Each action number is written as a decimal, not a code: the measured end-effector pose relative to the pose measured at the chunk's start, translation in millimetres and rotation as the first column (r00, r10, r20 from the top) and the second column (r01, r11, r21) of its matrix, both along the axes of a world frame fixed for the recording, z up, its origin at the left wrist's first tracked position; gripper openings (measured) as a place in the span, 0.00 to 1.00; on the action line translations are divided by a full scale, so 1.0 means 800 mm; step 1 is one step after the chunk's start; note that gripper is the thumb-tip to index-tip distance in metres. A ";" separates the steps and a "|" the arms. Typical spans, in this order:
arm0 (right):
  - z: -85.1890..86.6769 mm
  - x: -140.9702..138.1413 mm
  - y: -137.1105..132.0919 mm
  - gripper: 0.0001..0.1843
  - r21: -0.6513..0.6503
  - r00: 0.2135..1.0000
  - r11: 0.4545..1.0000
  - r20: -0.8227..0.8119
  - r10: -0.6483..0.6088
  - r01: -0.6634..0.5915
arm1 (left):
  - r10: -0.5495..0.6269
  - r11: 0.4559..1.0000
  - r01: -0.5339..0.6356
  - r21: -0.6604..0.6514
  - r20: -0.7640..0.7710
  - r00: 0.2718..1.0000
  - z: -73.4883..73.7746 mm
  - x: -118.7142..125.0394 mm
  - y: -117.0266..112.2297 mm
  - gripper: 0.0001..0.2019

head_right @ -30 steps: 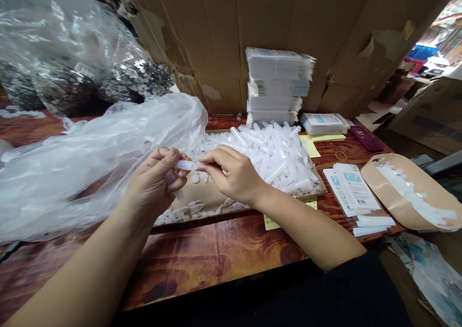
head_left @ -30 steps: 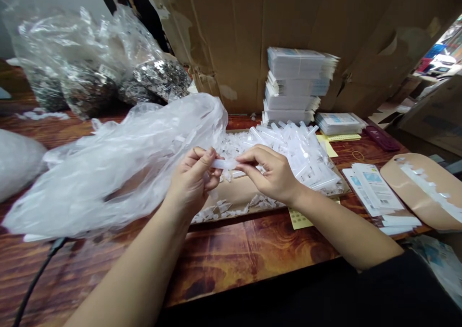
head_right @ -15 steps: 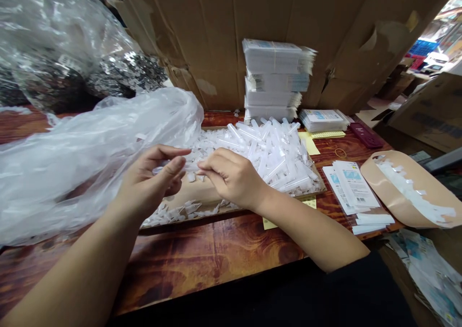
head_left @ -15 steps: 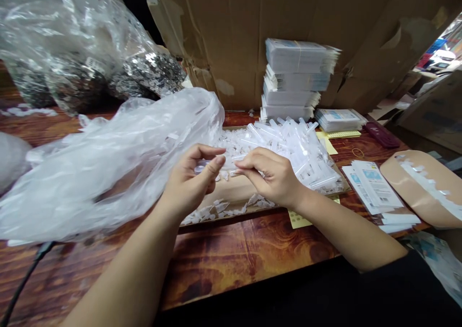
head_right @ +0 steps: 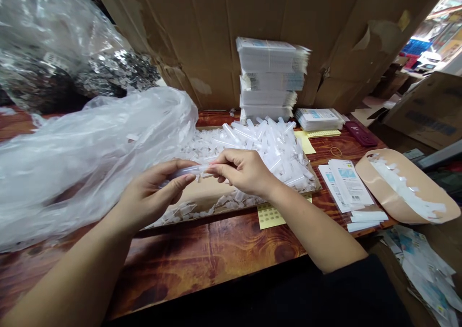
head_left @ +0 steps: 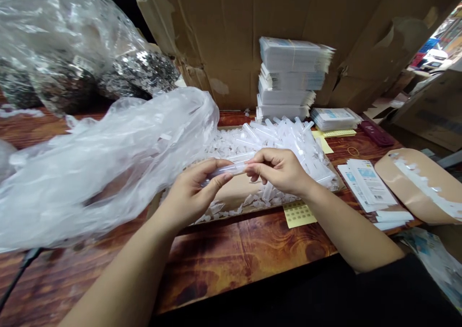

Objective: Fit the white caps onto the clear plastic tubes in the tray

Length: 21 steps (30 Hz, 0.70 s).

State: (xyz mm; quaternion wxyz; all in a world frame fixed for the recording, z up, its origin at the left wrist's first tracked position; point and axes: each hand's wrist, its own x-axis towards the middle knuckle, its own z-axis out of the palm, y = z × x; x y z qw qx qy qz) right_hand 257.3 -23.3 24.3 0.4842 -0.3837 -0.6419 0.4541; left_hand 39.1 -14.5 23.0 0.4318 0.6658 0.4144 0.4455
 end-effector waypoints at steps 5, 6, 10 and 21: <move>-0.003 -0.010 -0.007 0.23 -0.178 0.994 0.984 -0.108 0.000 -0.020 | 0.023 0.955 0.046 0.292 -0.229 0.973 0.000 0.002 -0.003 0.11; -0.004 -0.012 -0.007 0.25 -0.208 0.992 0.978 -0.124 0.002 -0.028 | 0.038 0.944 0.046 0.327 -0.246 0.969 0.001 0.003 -0.004 0.10; -0.003 -0.014 -0.007 0.28 -0.286 0.986 0.955 -0.165 0.031 -0.078 | 0.071 0.905 0.045 0.424 -0.256 0.964 0.003 0.005 -0.005 0.09; 0.003 -0.002 0.001 0.07 0.281 0.464 0.958 0.857 -0.223 -0.059 | 0.052 0.979 -0.010 0.203 -0.202 0.978 -0.005 -0.014 0.023 0.15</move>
